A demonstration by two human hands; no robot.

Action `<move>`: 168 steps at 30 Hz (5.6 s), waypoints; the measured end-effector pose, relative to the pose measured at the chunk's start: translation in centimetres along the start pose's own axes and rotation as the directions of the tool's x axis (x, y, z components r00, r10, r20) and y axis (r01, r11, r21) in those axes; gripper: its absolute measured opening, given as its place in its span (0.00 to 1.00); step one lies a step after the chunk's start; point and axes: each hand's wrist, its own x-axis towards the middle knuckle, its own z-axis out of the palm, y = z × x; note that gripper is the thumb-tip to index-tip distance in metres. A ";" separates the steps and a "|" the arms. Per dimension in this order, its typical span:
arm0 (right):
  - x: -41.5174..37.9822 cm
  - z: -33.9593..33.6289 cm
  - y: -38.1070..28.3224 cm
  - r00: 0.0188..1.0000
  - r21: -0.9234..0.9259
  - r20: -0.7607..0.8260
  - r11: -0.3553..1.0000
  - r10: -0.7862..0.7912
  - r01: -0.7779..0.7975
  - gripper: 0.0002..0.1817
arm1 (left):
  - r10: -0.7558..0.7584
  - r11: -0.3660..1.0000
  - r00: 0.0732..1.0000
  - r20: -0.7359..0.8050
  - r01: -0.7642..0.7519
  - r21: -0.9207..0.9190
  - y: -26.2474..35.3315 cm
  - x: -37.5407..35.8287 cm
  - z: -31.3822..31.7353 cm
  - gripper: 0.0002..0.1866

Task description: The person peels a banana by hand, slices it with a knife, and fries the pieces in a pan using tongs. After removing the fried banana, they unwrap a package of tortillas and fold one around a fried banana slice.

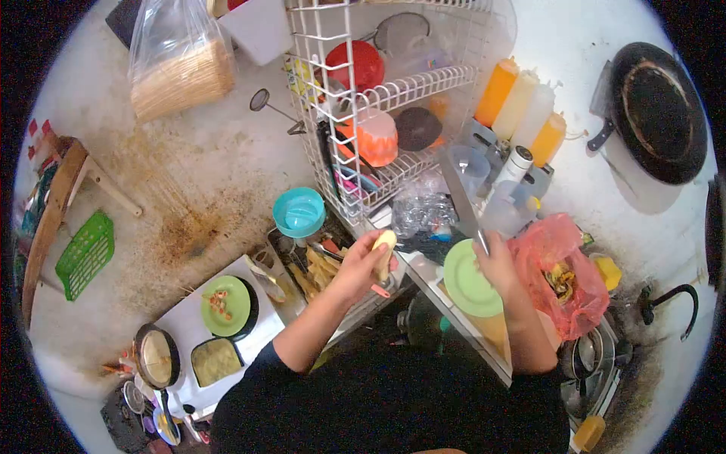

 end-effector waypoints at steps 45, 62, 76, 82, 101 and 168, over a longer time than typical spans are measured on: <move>-22.9 -7.0 4.3 0.800 -0.058 -0.263 0.837 -0.539 0.544 0.22 | 0.289 0.936 0.957 0.009 -0.281 -0.211 -7.7 -4.9 23.5 0.16; -19.1 -2.7 2.0 0.848 -0.071 -0.276 0.889 -0.453 0.452 0.21 | 0.195 0.974 0.981 0.015 -0.191 -0.123 -6.3 -0.9 19.2 0.14; -17.6 -1.1 0.9 0.876 -0.059 -0.245 0.908 -0.416 0.415 0.22 | 0.080 0.972 0.972 0.219 -0.028 -0.233 -6.2 1.4 15.5 0.16; -17.5 -0.5 0.4 0.910 -0.075 -0.207 0.933 -0.359 0.351 0.23 | 0.036 0.970 0.960 0.279 0.034 -0.242 -6.4 1.9 14.6 0.17; -18.5 1.5 1.3 0.949 -0.248 -0.164 0.943 -0.268 0.224 0.24 | -0.266 0.830 0.875 0.405 0.422 -0.365 -8.1 5.3 11.6 0.36; -13.8 0.7 4.6 0.981 -0.272 -0.191 0.962 -0.026 -0.028 0.19 | -0.209 0.974 0.945 0.253 0.225 -0.034 -15.7 10.4 12.3 0.16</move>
